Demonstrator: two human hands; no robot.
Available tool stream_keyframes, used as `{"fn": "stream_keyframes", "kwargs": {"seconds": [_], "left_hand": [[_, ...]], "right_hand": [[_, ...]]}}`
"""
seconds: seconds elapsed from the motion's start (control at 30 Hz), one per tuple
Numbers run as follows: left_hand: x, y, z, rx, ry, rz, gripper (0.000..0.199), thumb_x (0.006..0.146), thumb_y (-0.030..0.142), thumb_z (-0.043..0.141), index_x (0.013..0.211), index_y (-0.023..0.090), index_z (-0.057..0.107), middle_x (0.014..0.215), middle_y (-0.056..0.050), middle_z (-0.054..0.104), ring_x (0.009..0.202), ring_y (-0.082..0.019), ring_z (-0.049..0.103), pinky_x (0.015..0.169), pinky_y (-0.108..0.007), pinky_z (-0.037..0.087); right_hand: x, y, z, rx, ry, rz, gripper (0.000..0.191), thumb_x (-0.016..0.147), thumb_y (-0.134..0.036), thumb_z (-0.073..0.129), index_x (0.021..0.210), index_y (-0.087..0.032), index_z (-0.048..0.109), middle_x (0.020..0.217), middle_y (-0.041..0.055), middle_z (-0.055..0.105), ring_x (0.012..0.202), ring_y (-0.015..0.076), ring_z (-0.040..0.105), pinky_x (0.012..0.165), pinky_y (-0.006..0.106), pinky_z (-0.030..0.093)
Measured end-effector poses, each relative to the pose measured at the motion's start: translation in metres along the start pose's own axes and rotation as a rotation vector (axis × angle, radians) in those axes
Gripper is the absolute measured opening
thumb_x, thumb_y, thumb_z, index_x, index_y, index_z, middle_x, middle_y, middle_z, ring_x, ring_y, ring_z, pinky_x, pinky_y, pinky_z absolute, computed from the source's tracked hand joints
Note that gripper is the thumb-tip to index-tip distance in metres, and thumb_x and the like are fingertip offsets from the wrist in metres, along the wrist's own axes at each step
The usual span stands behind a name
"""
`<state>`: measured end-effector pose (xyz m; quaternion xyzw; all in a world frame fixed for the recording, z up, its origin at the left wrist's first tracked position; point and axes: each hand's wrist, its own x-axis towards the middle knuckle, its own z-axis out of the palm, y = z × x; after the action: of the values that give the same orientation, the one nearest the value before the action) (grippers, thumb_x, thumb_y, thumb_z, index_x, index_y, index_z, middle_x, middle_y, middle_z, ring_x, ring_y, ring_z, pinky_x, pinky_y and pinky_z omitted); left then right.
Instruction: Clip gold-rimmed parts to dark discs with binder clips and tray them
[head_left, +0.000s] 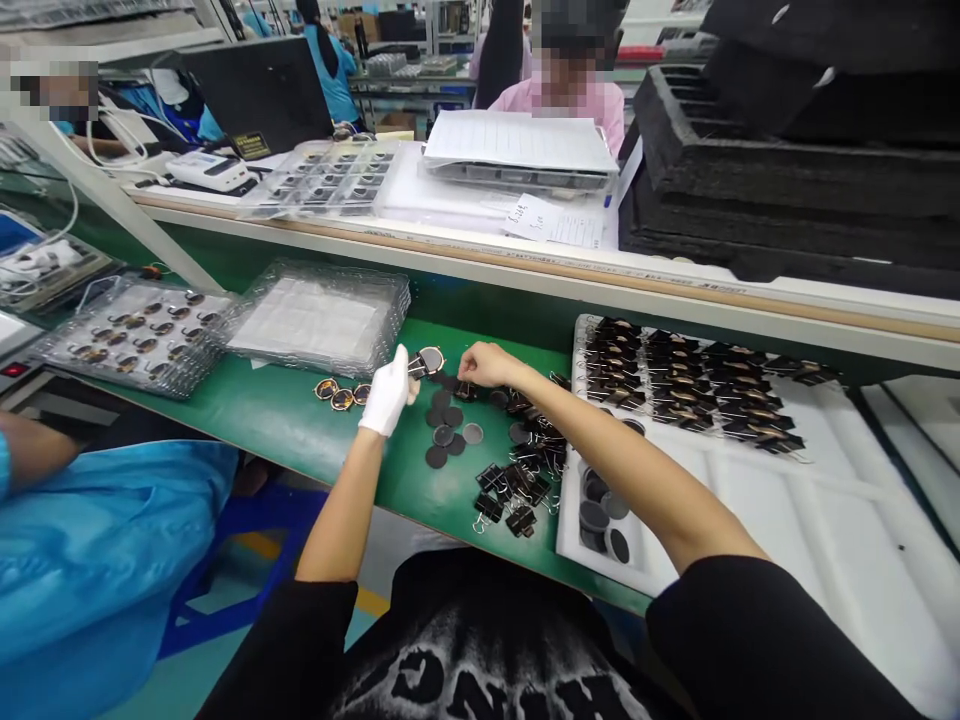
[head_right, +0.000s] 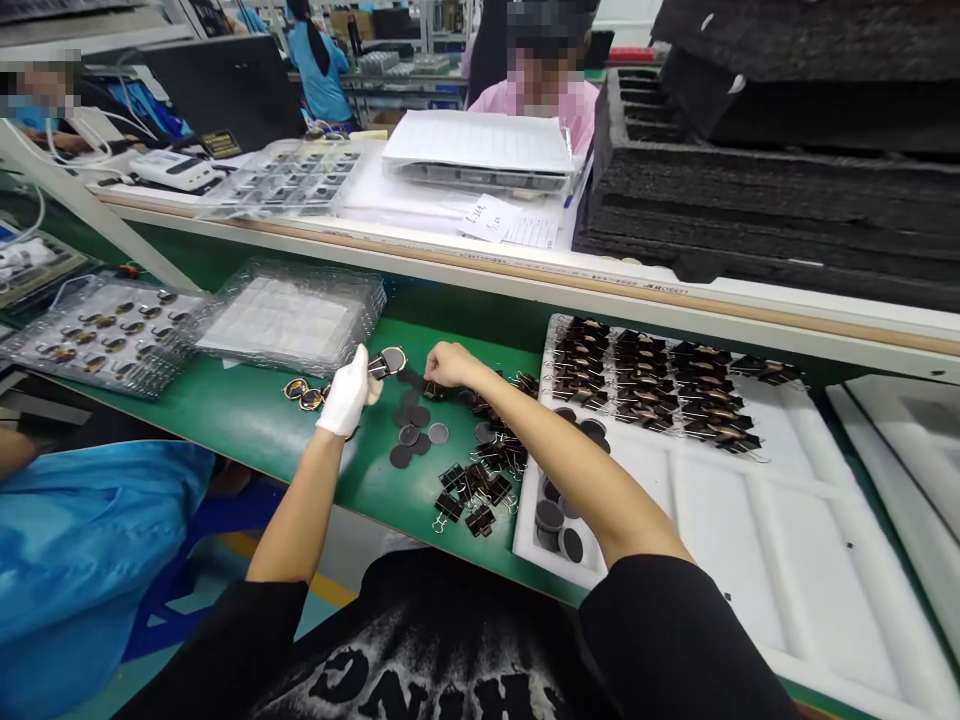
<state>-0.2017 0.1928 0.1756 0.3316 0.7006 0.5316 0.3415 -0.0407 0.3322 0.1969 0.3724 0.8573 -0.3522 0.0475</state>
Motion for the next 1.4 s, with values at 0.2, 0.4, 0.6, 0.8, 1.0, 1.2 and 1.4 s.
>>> {"fn": "stream_keyframes", "kwargs": {"seconds": [0.2, 0.4, 0.6, 0.8, 1.0, 1.2, 1.4], "left_hand": [[-0.013, -0.003, 0.004, -0.044, -0.039, 0.006, 0.057, 0.098, 0.070, 0.030, 0.064, 0.024, 0.034, 0.049, 0.006, 0.033, 0.040, -0.008, 0.029, 0.039, -0.023, 0.022], [-0.007, -0.004, 0.006, 0.044, -0.070, 0.059, 0.056, 0.099, 0.066, 0.030, 0.064, 0.023, 0.038, 0.052, 0.003, 0.044, 0.044, -0.010, 0.039, 0.044, -0.024, 0.032], [0.015, 0.011, 0.002, 0.282, -0.102, 0.104, 0.058, 0.101, 0.055, 0.040, 0.055, 0.022, 0.049, 0.046, -0.001, 0.053, 0.047, -0.015, 0.051, 0.057, -0.028, 0.040], [0.043, 0.023, 0.012, 0.447, -0.098, 0.103, 0.062, 0.102, 0.050, 0.041, 0.047, 0.023, 0.051, 0.040, -0.003, 0.053, 0.049, -0.019, 0.053, 0.066, -0.032, 0.042], [0.052, 0.018, 0.016, 0.395, -0.088, 0.120, 0.061, 0.103, 0.054, 0.036, 0.054, 0.022, 0.052, 0.046, -0.001, 0.056, 0.052, -0.017, 0.058, 0.065, -0.029, 0.043], [0.051, 0.008, 0.021, 0.167, 0.061, 0.176, 0.060, 0.103, 0.057, 0.036, 0.056, 0.022, 0.050, 0.047, 0.000, 0.053, 0.046, -0.012, 0.053, 0.057, -0.027, 0.044], [0.051, 0.007, 0.027, -0.222, -0.012, -0.007, 0.069, 0.101, 0.068, 0.019, 0.065, 0.020, 0.053, 0.053, -0.003, 0.058, 0.043, -0.011, 0.053, 0.044, -0.023, 0.037]], "right_hand": [[0.004, 0.002, 0.001, -0.099, 0.176, 0.173, 0.032, 0.100, -0.038, 0.064, 0.125, -0.018, 0.064, 0.128, 0.0095, 0.066, 0.111, 0.0233, 0.067, 0.094, 0.045, 0.058], [0.026, 0.008, -0.004, -0.145, 0.278, 0.385, 0.037, 0.098, -0.040, 0.066, 0.127, -0.018, 0.063, 0.129, 0.0097, 0.065, 0.111, 0.0243, 0.066, 0.095, 0.047, 0.057], [0.048, -0.002, -0.001, -0.197, 0.416, 0.361, 0.053, 0.108, -0.050, 0.027, 0.137, -0.018, 0.058, 0.145, 0.0211, 0.054, 0.138, 0.0364, 0.047, 0.110, 0.056, 0.037], [0.071, 0.000, 0.014, -0.226, 0.395, 0.390, 0.063, 0.108, -0.047, 0.018, 0.141, -0.010, 0.056, 0.154, 0.0296, 0.044, 0.145, 0.0447, 0.035, 0.110, 0.062, 0.030], [0.051, 0.009, -0.001, -0.286, 0.299, 0.301, 0.072, 0.107, -0.049, 0.004, 0.127, -0.015, 0.065, 0.134, 0.0232, 0.063, 0.127, 0.0388, 0.056, 0.105, 0.060, 0.035], [0.023, 0.018, -0.004, -0.393, 0.106, 0.163, 0.042, 0.081, -0.048, 0.081, 0.105, -0.016, 0.070, 0.123, 0.0207, 0.069, 0.123, 0.0416, 0.059, 0.109, 0.060, 0.031], [0.003, 0.007, -0.018, -0.297, 0.170, 0.002, 0.045, 0.088, -0.039, 0.075, 0.123, -0.018, 0.056, 0.118, 0.0161, 0.071, 0.110, 0.0320, 0.067, 0.090, 0.038, 0.046]]}}
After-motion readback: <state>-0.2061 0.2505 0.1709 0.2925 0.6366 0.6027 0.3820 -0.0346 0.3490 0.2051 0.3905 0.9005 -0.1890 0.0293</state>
